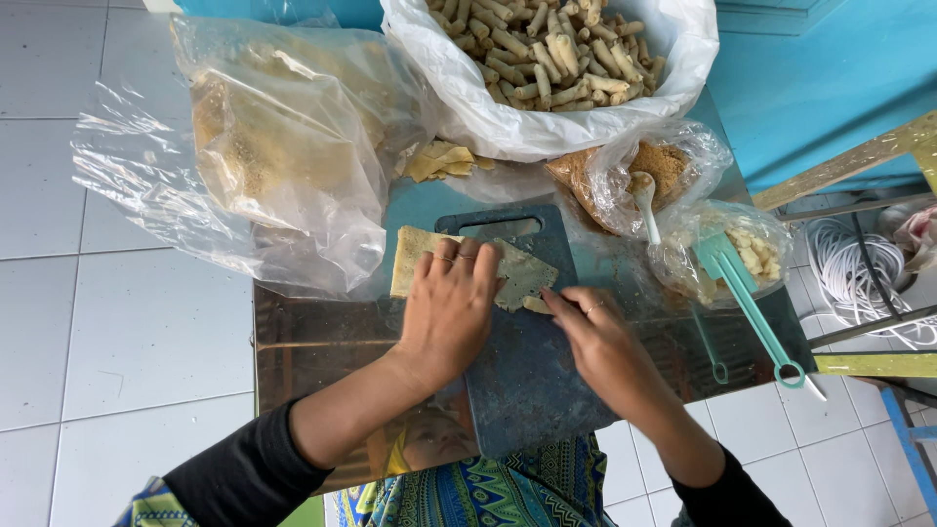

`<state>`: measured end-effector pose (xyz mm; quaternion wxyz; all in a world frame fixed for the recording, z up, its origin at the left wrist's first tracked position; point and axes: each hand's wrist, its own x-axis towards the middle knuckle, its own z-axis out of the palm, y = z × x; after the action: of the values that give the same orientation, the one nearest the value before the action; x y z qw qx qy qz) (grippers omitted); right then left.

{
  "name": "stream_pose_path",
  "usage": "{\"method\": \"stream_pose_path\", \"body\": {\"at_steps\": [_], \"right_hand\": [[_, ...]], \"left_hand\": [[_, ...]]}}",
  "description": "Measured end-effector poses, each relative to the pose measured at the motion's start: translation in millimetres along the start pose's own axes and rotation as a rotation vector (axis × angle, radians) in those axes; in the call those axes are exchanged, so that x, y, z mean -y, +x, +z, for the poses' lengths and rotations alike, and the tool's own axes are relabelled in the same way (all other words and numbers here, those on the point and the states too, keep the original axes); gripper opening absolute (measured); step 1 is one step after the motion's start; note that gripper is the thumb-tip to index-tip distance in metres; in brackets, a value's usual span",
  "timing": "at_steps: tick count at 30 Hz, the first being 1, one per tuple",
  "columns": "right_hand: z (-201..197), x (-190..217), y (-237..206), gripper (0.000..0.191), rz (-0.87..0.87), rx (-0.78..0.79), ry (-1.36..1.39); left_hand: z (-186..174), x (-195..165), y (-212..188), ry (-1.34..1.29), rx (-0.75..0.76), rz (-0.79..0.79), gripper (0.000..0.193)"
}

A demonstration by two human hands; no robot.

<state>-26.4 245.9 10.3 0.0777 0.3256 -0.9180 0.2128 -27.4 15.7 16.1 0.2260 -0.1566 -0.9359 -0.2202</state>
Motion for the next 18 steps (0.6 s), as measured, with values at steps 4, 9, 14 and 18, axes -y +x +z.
{"method": "stream_pose_path", "body": {"at_steps": [4, 9, 14, 18], "right_hand": [[-17, -32, 17, 0.037, 0.296, 0.294, 0.342], [-60, -73, 88, 0.015, 0.057, -0.636, 0.563], [-83, -95, 139, 0.018, 0.145, -0.450, 0.279], [-86, -103, 94, 0.031, 0.371, -0.212, -0.044]], "left_hand": [[-4, 8, 1, 0.190, 0.040, 0.002, 0.036], [4, 8, -2, 0.184, 0.102, -0.017, 0.039], [8, 8, -3, 0.121, 0.124, -0.020, 0.026], [9, 6, 4, -0.093, 0.088, -0.072, 0.021]]}}
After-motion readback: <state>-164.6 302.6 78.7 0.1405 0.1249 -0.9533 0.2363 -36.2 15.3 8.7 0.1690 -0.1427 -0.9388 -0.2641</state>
